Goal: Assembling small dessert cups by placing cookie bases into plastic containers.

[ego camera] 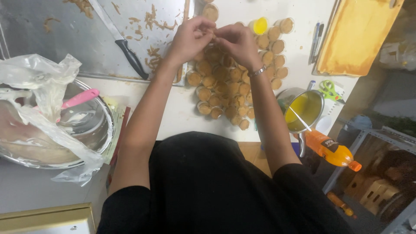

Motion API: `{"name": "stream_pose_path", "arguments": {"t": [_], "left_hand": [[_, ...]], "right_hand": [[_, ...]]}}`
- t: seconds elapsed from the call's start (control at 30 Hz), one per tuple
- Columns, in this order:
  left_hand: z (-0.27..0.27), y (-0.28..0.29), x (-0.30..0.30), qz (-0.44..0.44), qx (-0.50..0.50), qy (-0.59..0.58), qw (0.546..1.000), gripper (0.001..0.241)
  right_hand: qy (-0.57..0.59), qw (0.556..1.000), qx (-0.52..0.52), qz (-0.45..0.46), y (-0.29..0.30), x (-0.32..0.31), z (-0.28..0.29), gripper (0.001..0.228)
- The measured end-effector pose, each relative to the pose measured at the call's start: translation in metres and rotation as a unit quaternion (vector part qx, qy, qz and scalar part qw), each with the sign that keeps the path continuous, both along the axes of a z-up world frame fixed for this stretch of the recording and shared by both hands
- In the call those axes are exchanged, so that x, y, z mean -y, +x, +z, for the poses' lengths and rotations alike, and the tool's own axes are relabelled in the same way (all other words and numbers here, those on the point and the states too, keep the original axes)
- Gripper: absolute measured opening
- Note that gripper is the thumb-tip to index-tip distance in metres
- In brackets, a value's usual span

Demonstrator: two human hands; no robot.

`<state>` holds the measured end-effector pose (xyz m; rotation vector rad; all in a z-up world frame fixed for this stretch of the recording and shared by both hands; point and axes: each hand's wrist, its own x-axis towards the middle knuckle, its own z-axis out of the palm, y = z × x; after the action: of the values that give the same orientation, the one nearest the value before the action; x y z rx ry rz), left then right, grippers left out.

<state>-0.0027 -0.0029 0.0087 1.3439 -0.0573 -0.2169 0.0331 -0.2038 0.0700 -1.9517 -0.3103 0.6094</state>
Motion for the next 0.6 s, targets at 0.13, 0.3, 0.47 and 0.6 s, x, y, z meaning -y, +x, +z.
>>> {"name": "stream_pose_path", "arguments": {"t": [0.13,0.3,0.47,0.6], "left_hand": [[0.019,0.001,-0.001,0.021,0.053,0.232,0.971,0.015],[0.03,0.008,0.001,-0.013,0.095,0.352,0.931,0.012],[0.03,0.01,0.0,-0.018,0.114,0.396,0.911,0.007],[0.039,0.008,-0.012,0.028,0.106,0.278,0.954,0.015]], "right_hand": [[-0.142,0.982,0.122,0.023,0.005,0.001,-0.006,0.016],[-0.168,0.966,0.181,0.077,0.01,-0.008,0.002,0.016],[-0.183,0.962,0.181,0.086,0.016,-0.009,0.007,0.012],[-0.083,0.99,0.111,0.036,0.018,-0.009,0.005,0.012]]}}
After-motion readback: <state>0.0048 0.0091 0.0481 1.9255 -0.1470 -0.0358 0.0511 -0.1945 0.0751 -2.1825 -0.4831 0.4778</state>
